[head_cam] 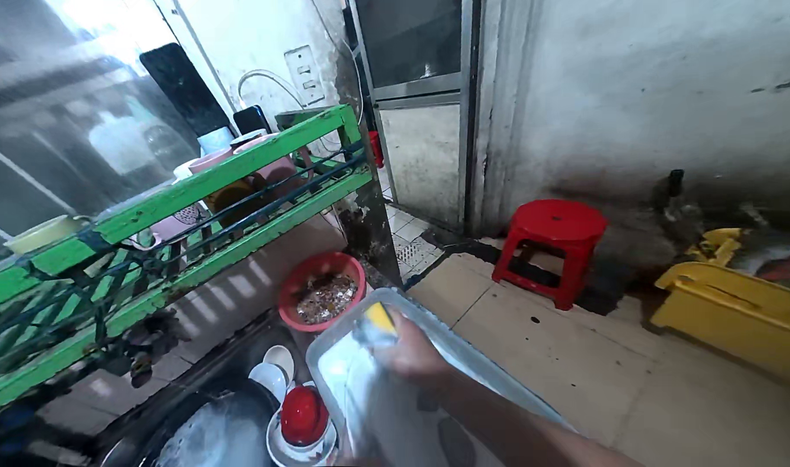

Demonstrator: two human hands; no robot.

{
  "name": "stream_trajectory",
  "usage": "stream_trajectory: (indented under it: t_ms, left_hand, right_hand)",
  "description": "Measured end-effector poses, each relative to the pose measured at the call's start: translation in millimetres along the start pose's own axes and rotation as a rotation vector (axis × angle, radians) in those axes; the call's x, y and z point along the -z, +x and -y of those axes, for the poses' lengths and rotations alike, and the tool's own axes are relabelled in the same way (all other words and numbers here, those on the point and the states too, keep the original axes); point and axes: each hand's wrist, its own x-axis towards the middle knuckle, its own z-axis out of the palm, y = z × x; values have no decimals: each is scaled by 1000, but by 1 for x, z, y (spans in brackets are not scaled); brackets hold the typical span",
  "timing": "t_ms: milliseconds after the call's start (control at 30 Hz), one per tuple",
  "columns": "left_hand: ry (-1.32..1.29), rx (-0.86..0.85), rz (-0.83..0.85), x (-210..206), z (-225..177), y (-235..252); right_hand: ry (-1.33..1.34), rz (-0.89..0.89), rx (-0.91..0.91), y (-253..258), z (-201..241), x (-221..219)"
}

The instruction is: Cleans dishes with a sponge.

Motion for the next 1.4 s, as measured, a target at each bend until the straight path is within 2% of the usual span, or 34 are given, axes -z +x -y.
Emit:
stream_trajectory:
  t_ms: [67,100,133,167,233,267,300,333,367,467,500,533,633,667,700,733,800,867,900,933,1033,1067,1100,1133,1233,1267,1300,1400]
  left_hand:
    - [-56,108,43,1,-18,5]
    - [-85,103,92,4,-22,9]
    - [-65,69,102,4,-24,10]
    - [-11,28,68,1,-24,8]
    - [83,-22,-35,-6,-19,2]
    - [80,-26,-73,-7,-15,1]
    - [66,-12,-90,-7,-14,1]
    - [39,18,-93,-8,-15,2]
    - [13,55,-86,-8,-19,4]
    - [-70,93,29,-1,-28,12]
    - [-62,57,46,1,-29,13]
    - [-26,11,40,3,-26,14]
    - [107,-56,-9,4,-15,9]
    - [109,-53,7,6,-13,8]
    - [89,-34,10,6,-13,6]
    - [47,16,-14,4,-15,5]
    - [-8,119,68,7,-24,5]
    - [-11,158,80,7,-31,8]
    - [12,142,59,7,-31,7]
    - [44,113,22,6,-27,5]
    - [65,49,-72,5,-18,-5]
    - [47,63,-66,6,-19,-5]
    - [13,94,-51,6,-22,-5]
    - [-12,127,-29,5,-27,-6]
    - [-16,127,29,6,-41,-4]
    - [2,110,25,7,-42,-2]
    - [25,101,-9,7,-41,-1]
    - [-10,69,-189,-2,-35,1]
  right_hand:
    - [-82,-87,456,-29,9,-22]
    - [-65,-134,633,-33,10,-32]
    - [-31,-160,696,-32,9,-36]
    - [-2,-173,609,-26,6,-33]
    - [66,-85,109,-2,5,-7]
    - [111,-88,-61,13,2,5]
    - [117,-93,-130,20,1,12]
    - [64,-76,-99,16,4,15]
    - [-9,-62,25,2,10,10]
    - [-60,-110,707,-35,17,-28]
    - [-40,-125,777,-34,17,-33]
    - [-31,-154,705,-30,13,-32]
    - [110,-121,34,8,1,1]
    - [137,-128,-78,16,1,10]
    - [102,-128,-82,14,2,12]
    - [28,-122,-7,4,7,9]
    - [-100,-72,285,-28,23,-8]
    - [-110,-57,602,-43,27,-28]
    - [-98,-69,629,-41,23,-30]
    - [-85,-97,539,-35,16,-27]
    - [16,-115,-31,5,0,4]
    - [16,-110,-96,9,3,10]
    - [-26,-90,-55,3,10,11]
    - [-87,-74,84,-12,19,4]
    - [-173,-84,655,-47,38,-29]
    - [-148,-105,693,-45,37,-32]
    - [-102,-119,596,-39,32,-28]
    - [8,-162,53,-2,13,-3]
